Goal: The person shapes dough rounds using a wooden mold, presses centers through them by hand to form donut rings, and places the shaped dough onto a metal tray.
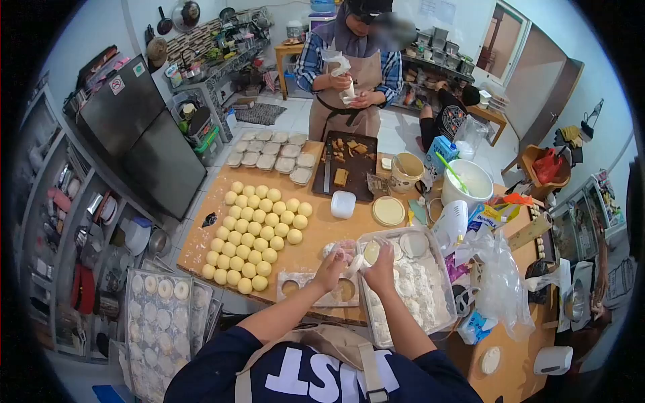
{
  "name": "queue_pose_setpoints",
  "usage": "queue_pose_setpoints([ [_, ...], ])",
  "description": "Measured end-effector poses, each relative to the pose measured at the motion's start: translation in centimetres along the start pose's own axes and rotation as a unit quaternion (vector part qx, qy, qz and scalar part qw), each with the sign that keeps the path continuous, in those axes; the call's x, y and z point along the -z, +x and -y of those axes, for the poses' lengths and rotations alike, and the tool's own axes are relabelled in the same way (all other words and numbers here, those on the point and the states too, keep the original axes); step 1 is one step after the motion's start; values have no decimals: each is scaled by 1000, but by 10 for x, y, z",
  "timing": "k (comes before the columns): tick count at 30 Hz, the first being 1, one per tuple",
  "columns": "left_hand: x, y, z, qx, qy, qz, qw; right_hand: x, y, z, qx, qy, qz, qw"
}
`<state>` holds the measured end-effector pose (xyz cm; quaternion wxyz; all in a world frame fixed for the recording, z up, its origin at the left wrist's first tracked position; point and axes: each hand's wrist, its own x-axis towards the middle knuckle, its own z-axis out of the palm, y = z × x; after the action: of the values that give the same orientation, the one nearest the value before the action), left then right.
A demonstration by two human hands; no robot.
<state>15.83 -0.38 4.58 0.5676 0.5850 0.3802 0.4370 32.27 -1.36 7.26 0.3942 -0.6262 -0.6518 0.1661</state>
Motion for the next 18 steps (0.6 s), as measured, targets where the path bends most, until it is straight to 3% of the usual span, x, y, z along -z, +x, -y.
queue_pose_setpoints([
  [3, 5, 1, 9, -2, 3, 19, 1000, 1, 1, 5, 10, -21, 16, 1000],
  [5, 1, -4, -19, 41, -63, 23, 997, 5, 2, 21, 6, -34, 44, 998],
  [8, 5, -7, -27, 31, -68, 24, 997, -1, 7, 20, 32, 42, -22, 998],
  [12, 21, -10, -27, 24, -154, 38, 987, -6, 11, 34, -23, -56, -16, 998],
  [15, 32, -11, -22, 20, -122, -11, 992, -25, 10, 43, 32, -102, 9, 994],
  [18, 62, -26, -14, -11, 51, -14, 999, -38, 16, 65, 51, 1, -14, 999],
])
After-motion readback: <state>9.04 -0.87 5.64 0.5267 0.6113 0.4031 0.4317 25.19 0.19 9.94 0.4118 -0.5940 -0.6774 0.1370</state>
